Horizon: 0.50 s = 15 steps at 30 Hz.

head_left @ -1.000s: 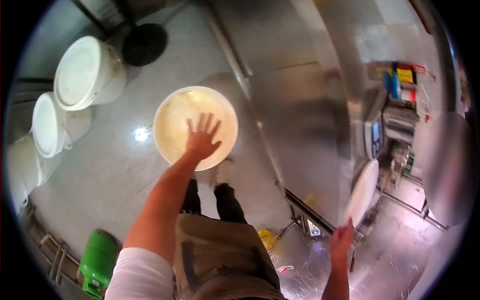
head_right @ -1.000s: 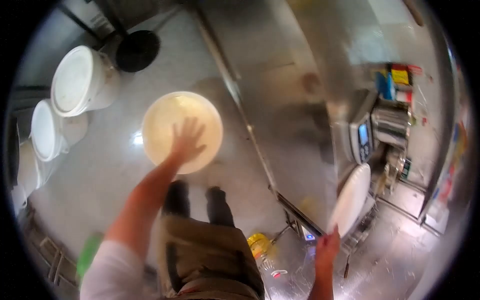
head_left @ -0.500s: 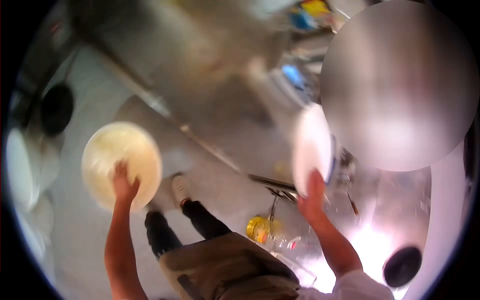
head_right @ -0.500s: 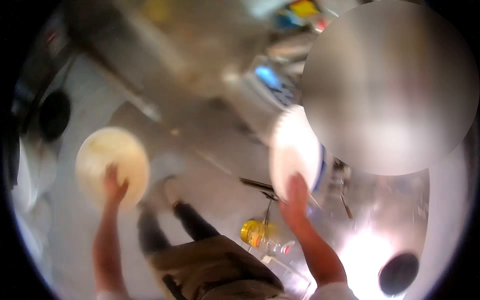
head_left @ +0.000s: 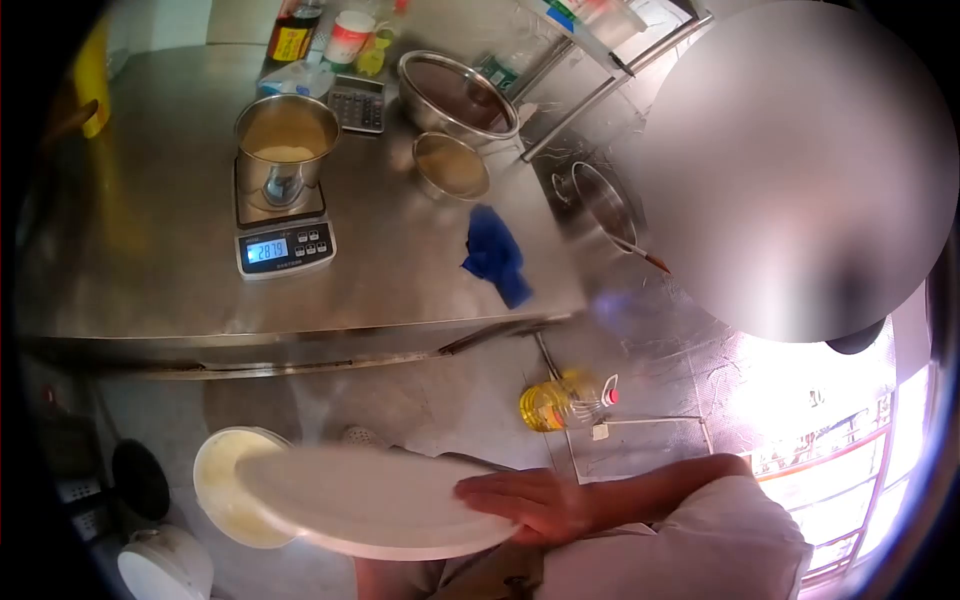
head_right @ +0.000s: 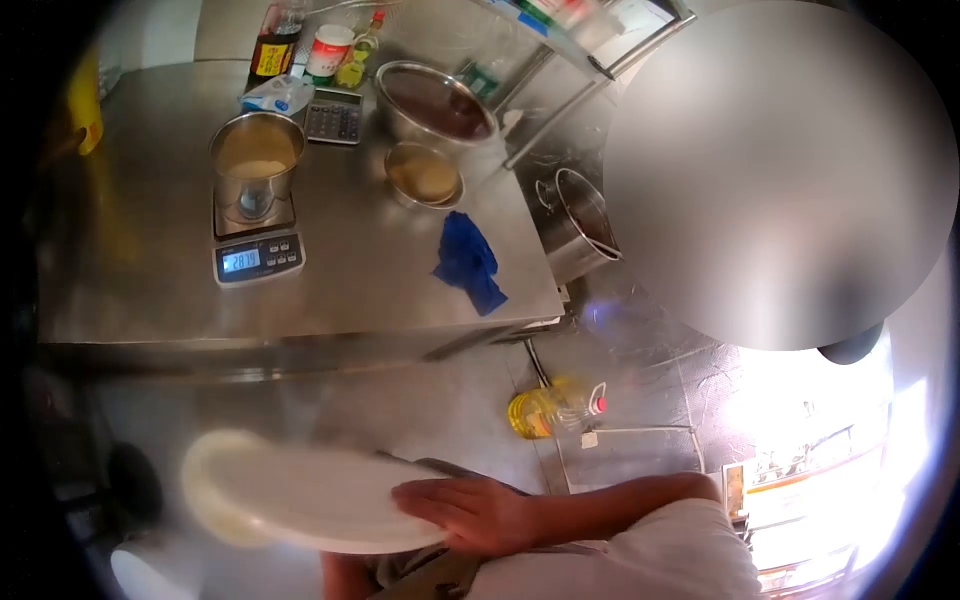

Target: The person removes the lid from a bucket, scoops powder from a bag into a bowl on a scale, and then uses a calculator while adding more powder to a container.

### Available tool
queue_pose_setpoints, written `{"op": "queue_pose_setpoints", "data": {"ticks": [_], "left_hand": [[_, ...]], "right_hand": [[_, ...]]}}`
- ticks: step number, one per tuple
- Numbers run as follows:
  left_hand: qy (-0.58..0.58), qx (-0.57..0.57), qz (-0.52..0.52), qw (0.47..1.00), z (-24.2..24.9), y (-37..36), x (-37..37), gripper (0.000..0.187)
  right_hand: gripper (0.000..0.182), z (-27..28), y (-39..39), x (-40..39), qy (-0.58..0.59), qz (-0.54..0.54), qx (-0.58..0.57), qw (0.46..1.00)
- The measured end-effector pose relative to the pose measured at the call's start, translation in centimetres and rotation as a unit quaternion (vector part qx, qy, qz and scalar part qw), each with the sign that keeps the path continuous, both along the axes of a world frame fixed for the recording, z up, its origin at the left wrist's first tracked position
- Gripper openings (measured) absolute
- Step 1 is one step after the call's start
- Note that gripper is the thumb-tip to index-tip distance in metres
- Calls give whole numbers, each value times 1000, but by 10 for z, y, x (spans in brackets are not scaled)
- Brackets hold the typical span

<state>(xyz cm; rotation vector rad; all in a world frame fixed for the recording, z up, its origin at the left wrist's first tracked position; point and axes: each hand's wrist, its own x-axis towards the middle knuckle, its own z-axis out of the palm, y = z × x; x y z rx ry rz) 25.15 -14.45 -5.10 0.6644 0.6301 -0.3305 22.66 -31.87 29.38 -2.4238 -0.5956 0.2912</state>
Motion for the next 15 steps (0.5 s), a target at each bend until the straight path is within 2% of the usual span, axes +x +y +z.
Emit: {"op": "queue_pose_setpoints", "data": {"ticks": [1, 2, 3, 5, 6, 7, 9, 11, 12, 13, 14, 15], "left_hand": [[34, 5, 26, 999, -2, 12, -5, 43], [68, 34, 52, 996, -7, 24, -9, 41], [116, 82, 89, 986, -16, 39, -20, 40], [222, 214, 146, 940, -40, 72, -49, 40], [264, 295, 147, 906, -59, 87, -65, 41], [289, 373, 131, 872, -88, 105, -74, 43], [249, 553, 46, 793, -188, 140, -118, 44], [276, 655, -5, 703, -188, 162, -99, 46], [288, 674, -32, 679, -196, 173, -92, 42], [315, 638, -71, 699, -226, 190, -96, 36], [272, 706, -51, 652, -241, 181, -107, 33], [226, 768, -34, 598, -263, 184, -117, 32]], "right_hand": [[46, -18, 1, 1, 95, -14, 49, 994], [50, -43, 5, 6, 162, -53, 88, 981], [45, -66, 13, 22, 197, -78, 105, 972], [26, -180, 5, 25, 167, -112, 148, 968], [20, -244, 7, 34, 199, -180, 102, 958], [23, -286, 45, 62, 154, -230, 157, 948], [27, -403, 60, 74, 187, -214, 108, 952], [30, -503, 82, 71, 156, -218, 25, 963], [33, -536, 95, 74, 145, -205, 13, 968], [34, -568, 108, 74, 150, -219, -17, 964], [36, -576, 105, 73, 152, -227, -48, 961], [37, -588, 115, 74, 157, -233, -12, 960]]}}
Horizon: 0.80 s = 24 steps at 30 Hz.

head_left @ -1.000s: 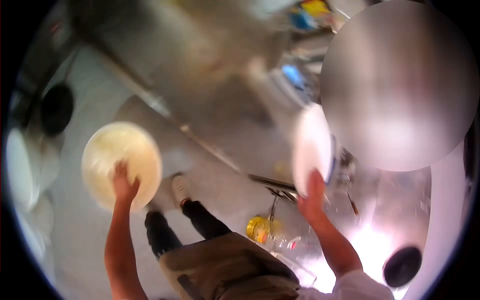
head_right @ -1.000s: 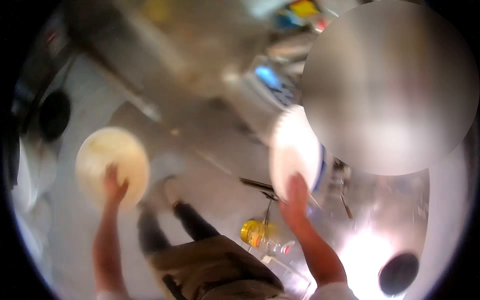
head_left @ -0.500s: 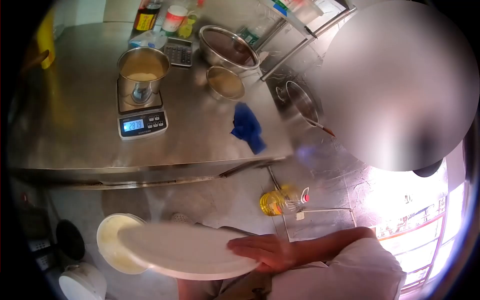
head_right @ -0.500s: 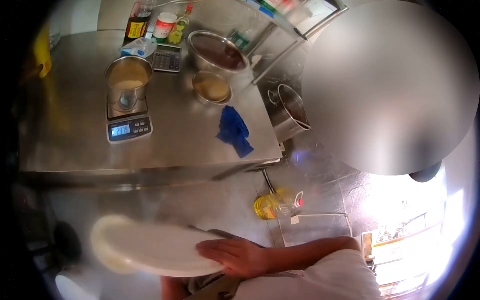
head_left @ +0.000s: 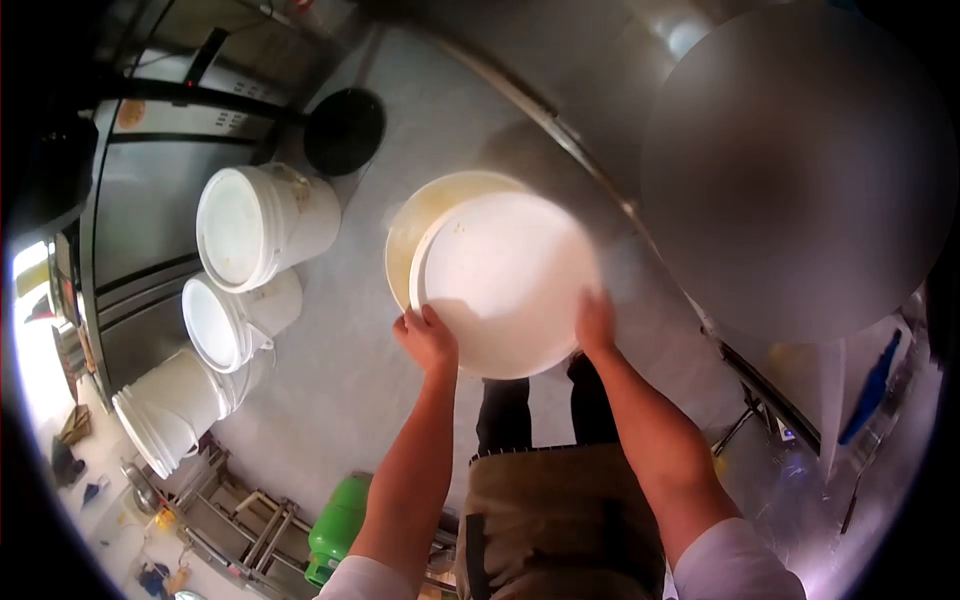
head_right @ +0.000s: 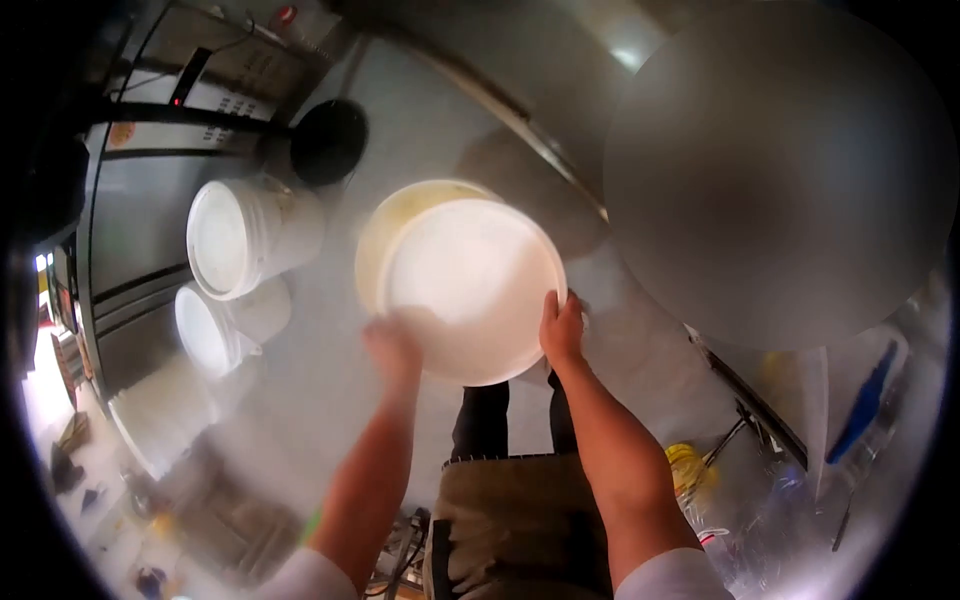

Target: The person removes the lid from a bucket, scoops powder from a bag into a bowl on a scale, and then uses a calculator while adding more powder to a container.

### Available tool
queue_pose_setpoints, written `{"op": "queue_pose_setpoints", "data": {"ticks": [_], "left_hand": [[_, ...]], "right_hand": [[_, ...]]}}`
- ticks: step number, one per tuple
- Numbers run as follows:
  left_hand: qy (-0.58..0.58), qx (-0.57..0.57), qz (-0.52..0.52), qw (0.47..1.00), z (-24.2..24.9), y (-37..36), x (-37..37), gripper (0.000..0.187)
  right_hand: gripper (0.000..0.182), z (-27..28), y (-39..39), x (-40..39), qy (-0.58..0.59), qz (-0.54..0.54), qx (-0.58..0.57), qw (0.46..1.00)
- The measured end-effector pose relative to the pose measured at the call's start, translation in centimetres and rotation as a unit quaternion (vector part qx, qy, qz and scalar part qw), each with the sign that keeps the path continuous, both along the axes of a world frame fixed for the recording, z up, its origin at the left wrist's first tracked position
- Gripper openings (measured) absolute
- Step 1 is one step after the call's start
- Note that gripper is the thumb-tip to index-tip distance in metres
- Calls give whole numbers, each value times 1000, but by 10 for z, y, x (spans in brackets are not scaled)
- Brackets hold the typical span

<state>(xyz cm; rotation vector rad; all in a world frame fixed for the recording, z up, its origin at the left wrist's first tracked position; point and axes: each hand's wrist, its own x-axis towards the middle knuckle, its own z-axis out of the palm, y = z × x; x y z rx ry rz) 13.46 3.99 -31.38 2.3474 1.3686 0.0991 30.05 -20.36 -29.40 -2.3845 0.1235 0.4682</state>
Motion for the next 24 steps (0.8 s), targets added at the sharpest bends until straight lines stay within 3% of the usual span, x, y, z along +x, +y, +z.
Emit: {"op": "queue_pose_setpoints", "data": {"ticks": [3, 6, 8, 9, 12, 13, 16, 20, 21, 24], "left_hand": [[21, 36, 79, 996, 18, 17, 33, 42], [-108, 63, 21, 992, 41, 41, 73, 53], [-154, 42, -103, 982, 43, 79, 99, 55], [-165, -8, -116, 979, 46, 91, 114, 54], [-134, -12, -253, 958, 47, 108, 139, 53], [-109, -63, -308, 943, 42, 108, 137, 53], [5, -316, -213, 925, 1, 111, 135, 58], [-57, -478, -35, 876, -134, 137, 124, 66], [-45, -489, 3, 871, -118, 135, 120, 70], [-23, -505, 107, 856, 11, 139, 147, 84]], "right_hand": [[41, 9, 49, 12, 46, -49, 87, 994], [41, 9, 57, 22, 55, -32, 56, 996], [39, 10, 56, 25, 78, -35, 53, 995], [38, 7, 51, 24, 70, -33, 59, 995], [38, 10, 25, 17, 43, -49, 86, 994], [38, 12, 14, 16, 54, -63, 92, 992], [38, 20, -5, 13, 70, -87, 130, 985], [37, 13, 5, 24, 56, -77, 160, 983], [38, 9, 10, 25, 64, -77, 159, 982], [39, 2, 31, 38, 80, -61, 144, 984]]}}
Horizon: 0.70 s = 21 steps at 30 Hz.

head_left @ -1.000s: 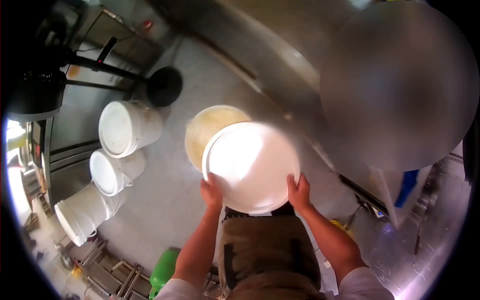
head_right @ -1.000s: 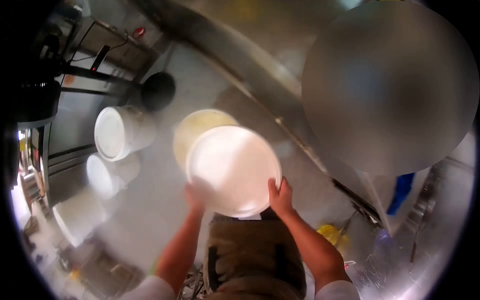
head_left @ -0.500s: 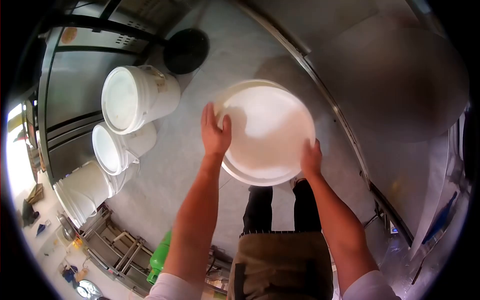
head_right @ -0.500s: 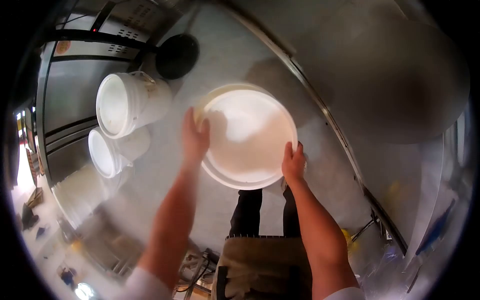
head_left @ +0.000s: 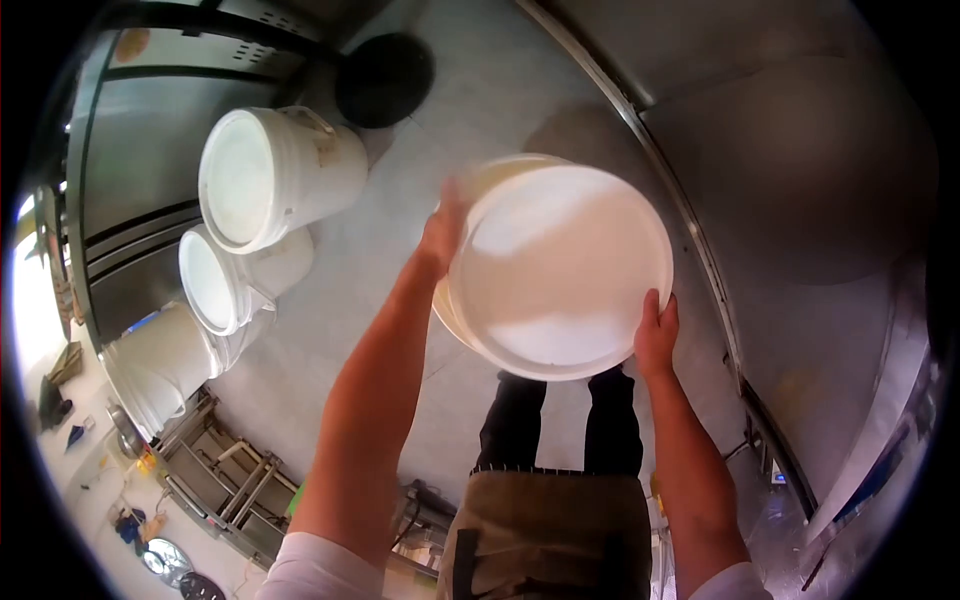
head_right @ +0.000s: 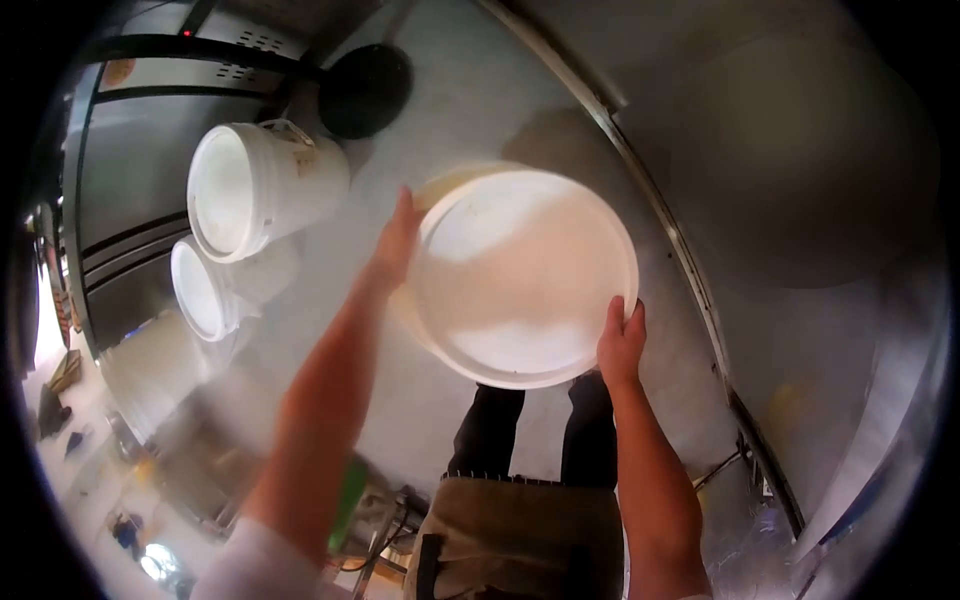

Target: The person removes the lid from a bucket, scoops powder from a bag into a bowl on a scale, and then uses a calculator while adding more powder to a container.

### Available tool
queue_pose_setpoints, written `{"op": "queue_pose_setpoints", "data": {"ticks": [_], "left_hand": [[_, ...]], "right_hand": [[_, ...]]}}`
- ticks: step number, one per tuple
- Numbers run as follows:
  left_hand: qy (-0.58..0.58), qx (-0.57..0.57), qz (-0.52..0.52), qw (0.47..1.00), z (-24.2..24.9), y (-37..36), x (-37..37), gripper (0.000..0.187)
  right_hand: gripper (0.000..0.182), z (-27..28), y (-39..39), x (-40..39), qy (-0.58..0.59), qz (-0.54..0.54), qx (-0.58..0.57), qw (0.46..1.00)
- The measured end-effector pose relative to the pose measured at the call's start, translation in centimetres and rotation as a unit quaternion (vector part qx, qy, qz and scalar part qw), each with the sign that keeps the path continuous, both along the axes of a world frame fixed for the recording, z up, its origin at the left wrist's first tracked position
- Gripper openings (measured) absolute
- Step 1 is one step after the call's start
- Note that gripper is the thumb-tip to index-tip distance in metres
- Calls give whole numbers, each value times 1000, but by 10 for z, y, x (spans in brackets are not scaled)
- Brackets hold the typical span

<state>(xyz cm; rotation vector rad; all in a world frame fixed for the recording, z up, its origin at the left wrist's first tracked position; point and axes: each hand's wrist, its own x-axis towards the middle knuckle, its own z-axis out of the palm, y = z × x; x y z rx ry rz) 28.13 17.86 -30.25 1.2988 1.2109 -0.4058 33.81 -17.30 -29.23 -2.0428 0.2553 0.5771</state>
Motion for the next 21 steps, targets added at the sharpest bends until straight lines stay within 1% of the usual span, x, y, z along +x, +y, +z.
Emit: {"op": "queue_pose_setpoints", "data": {"ticks": [1, 2, 4, 6, 7, 9, 10, 11, 12, 14, 15, 16, 17, 18, 19, 20, 21], "left_hand": [[-14, 108, -25, 994, 14, -3, -13, 71], [-53, 275, -137, 950, 17, -9, -32, 56], [-105, 432, -126, 887, 42, -32, -54, 47], [-102, 608, -159, 771, 36, -32, -61, 43], [-106, 690, -169, 696, 28, -27, -54, 42], [-49, 501, -138, 853, 16, -20, -48, 43], [-17, 391, -120, 913, 10, -18, -49, 44], [-47, 427, -122, 895, 2, -16, -45, 41], [-39, 435, -136, 889, -4, -13, -40, 39], [-15, 447, -167, 879, -4, -8, -37, 37], [20, 440, -180, 879, 2, -9, -34, 36], [-11, 510, -185, 840, -19, -10, -42, 37], [-25, 484, -157, 861, -15, -8, -42, 38], [-3, 466, -156, 871, -13, -8, -42, 38], [9, 485, -162, 859, -11, -8, -39, 33], [-19, 501, -152, 852, -15, -8, -39, 36], [-16, 489, -156, 858, -12, -10, -38, 38]], "right_hand": [[40, -1, 5, 4, 3, 17, -21, 1000], [41, -2, 9, 7, 7, 32, -44, 998], [42, 9, 28, 10, 12, 50, -61, 997], [42, 17, 42, 0, 18, 58, -79, 995], [42, 14, 51, 1, 8, 47, -84, 995], [42, 6, 59, 1, -7, 27, -82, 996], [43, 0, 60, 1, -13, 20, -75, 997], [43, -6, 61, 2, -19, 11, -68, 997], [44, -14, 59, 3, -40, 33, -74, 996], [45, -28, 48, 3, -71, 79, -84, 991], [45, -35, 44, 1, -75, 76, -93, 990], [45, -39, 44, -1, -118, 82, -147, 979], [45, -46, 42, 0, -105, 83, -134, 982], [45, -47, 46, -3, -74, 23, -87, 993], [45, -41, 54, -2, -93, 29, -56, 994], [46, -31, 58, 0, -69, 22, -54, 996], [48, -30, 54, 0, -55, 35, -48, 997]]}}
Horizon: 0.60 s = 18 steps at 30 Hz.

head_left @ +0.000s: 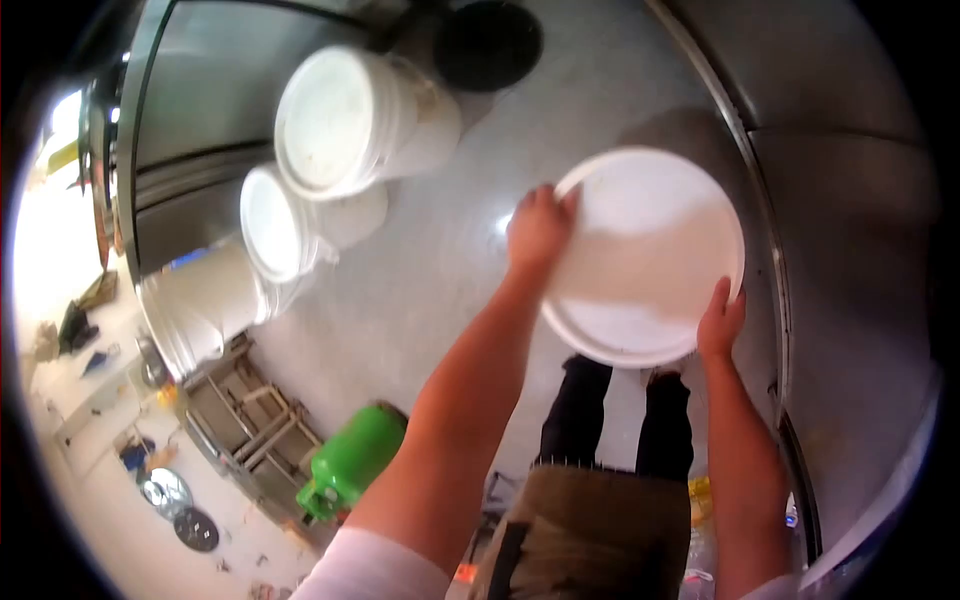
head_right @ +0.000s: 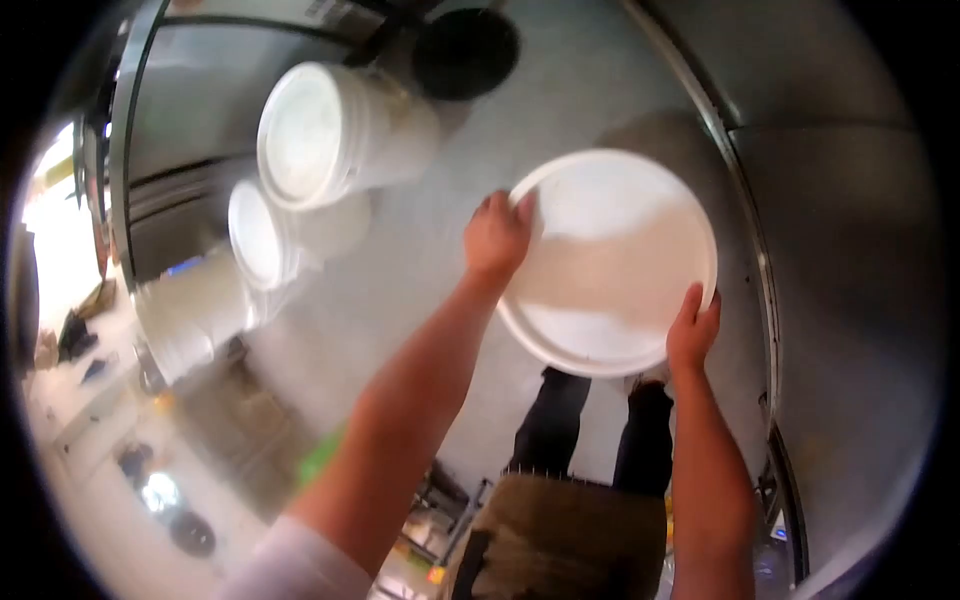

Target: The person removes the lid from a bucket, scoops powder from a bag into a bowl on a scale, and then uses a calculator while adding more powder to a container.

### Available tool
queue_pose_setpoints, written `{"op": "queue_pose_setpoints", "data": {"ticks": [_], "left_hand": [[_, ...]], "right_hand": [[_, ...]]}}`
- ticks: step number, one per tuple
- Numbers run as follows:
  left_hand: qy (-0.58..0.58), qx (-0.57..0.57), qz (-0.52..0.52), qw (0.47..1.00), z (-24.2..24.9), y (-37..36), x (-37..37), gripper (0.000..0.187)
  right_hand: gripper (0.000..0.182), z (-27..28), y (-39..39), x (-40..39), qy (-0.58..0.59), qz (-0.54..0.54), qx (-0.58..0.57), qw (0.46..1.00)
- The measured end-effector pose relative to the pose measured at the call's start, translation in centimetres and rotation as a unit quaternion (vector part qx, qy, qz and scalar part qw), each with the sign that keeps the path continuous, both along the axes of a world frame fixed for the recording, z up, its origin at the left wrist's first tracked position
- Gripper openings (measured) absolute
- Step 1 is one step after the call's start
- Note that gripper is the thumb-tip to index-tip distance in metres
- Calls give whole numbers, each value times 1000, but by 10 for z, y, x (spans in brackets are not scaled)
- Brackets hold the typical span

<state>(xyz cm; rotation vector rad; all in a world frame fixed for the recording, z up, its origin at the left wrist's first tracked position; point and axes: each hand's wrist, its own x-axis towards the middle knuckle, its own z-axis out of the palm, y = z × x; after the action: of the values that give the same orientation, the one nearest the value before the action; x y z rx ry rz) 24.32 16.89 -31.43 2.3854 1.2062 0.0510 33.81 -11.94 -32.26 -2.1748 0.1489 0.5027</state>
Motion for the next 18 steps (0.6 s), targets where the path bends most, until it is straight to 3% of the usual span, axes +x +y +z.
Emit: {"op": "queue_pose_setpoints", "data": {"ticks": [1, 3, 7, 10, 13, 18], "left_hand": [[6, -6, 6, 1000, 7, 2, 0, 41], [15, -22, 22, 999, -5, 3, -4, 43], [10, -81, 71, 994, 18, 7, -19, 42], [-7, -97, 93, 991, 16, 17, -46, 44], [-16, -112, 139, 984, 22, 17, -77, 42], [-17, -63, 198, 978, 1, 58, -171, 40]], "right_hand": [[49, -4, -6, 4, 15, 18, 12, 1000], [52, -31, -17, 5, 78, -74, 55, 993], [58, -2, 4, -3, 211, -135, 215, 944], [58, -6, 14, -7, 207, -105, 185, 955], [58, 4, 30, -12, 277, -84, 130, 948], [58, -14, 94, -68, 243, -19, 169, 955]]}}
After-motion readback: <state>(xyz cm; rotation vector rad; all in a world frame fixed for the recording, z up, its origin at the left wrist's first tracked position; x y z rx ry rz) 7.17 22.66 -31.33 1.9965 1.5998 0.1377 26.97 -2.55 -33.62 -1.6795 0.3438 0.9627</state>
